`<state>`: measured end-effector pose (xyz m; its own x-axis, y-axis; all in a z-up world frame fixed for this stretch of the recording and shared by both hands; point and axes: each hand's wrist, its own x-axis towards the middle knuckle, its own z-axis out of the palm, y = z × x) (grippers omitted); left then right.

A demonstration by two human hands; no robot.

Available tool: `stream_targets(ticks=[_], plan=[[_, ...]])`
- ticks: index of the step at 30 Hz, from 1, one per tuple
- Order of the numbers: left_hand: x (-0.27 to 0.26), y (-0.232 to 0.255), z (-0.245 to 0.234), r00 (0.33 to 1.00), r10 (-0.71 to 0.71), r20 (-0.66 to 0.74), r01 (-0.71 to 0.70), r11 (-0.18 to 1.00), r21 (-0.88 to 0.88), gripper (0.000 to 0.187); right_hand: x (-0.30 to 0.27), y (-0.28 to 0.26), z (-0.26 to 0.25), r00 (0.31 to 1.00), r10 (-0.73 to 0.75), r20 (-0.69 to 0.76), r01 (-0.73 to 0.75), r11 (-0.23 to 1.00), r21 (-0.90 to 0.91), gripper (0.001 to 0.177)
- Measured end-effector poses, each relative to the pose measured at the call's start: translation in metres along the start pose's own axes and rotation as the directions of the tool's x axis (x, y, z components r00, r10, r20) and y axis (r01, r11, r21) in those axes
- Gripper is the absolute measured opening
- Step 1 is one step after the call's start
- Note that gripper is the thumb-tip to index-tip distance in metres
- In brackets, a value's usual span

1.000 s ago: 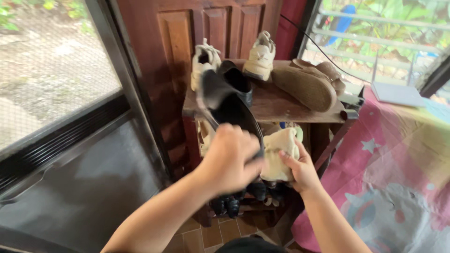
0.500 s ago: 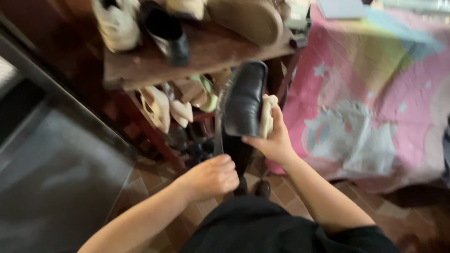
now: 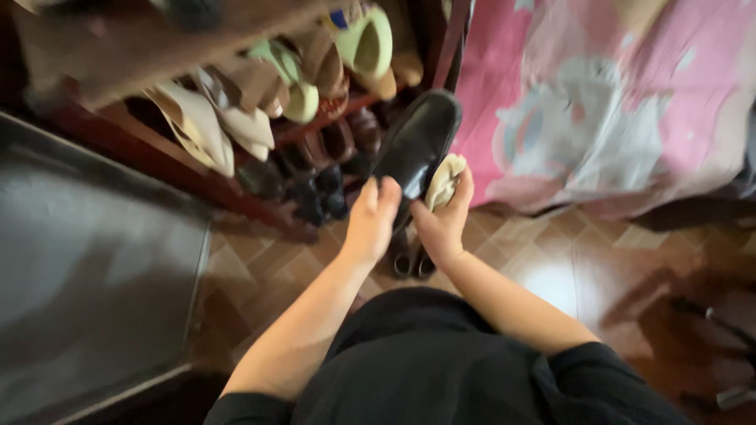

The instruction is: The person wipes the exterior of various shoes on a wooden rack using a cloth. They handle beige high heels, black loafers, and other footwear one at a time, rubbing the surfaces with the cloth before placing them back on the shelf.

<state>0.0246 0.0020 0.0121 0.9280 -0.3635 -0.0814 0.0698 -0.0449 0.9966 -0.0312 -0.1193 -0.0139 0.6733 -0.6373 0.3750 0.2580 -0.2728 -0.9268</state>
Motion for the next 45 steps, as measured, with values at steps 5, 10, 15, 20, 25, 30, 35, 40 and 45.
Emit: stream_targets(ticks=[5,10,15,20,25,30,35,40,45], plan=[[0.016,-0.025,0.006,0.964,-0.088,0.252,0.265,0.425,-0.865,0.086,-0.031,0.024,-0.006,0.993,0.116,0.032,-0.118,0.991,0.068,0.096],[0.004,-0.033,0.004,0.922,0.014,0.388,0.383,0.133,-0.914,0.103,-0.042,0.065,-0.045,0.94,0.272,0.206,-0.256,0.961,-0.105,0.084],[-0.003,-0.053,0.007,0.929,-0.186,0.321,0.369,0.391,-0.843,0.115,-0.019,0.071,-0.084,0.988,0.142,0.065,-0.142,0.99,-0.01,0.055],[-0.023,-0.061,0.032,0.814,-0.387,0.433,0.57,0.39,-0.723,0.116,-0.032,0.023,-0.059,0.813,-0.266,0.517,0.482,0.806,-0.343,0.039],[-0.032,-0.064,0.034,0.902,-0.101,0.419,0.408,0.515,-0.754,0.119,0.021,0.05,-0.072,0.691,-0.463,0.555,0.715,0.546,-0.436,0.036],[-0.031,-0.061,0.043,0.902,-0.049,0.429,0.374,0.584,-0.72,0.121,0.028,0.05,-0.079,0.898,-0.293,0.327,0.436,0.687,-0.582,0.034],[-0.035,-0.065,0.041,0.877,-0.217,0.43,0.459,0.647,-0.609,0.121,-0.008,0.034,-0.066,0.84,-0.17,0.515,0.328,0.915,-0.234,0.035],[-0.041,-0.074,0.034,0.893,-0.106,0.438,0.392,0.661,-0.64,0.123,0.028,0.076,-0.09,0.845,-0.235,0.481,0.482,0.725,-0.492,0.025],[-0.045,-0.114,0.02,0.847,-0.336,0.412,0.432,0.887,-0.165,0.115,0.033,0.091,-0.109,0.944,0.07,0.322,0.061,0.923,-0.379,0.029]])
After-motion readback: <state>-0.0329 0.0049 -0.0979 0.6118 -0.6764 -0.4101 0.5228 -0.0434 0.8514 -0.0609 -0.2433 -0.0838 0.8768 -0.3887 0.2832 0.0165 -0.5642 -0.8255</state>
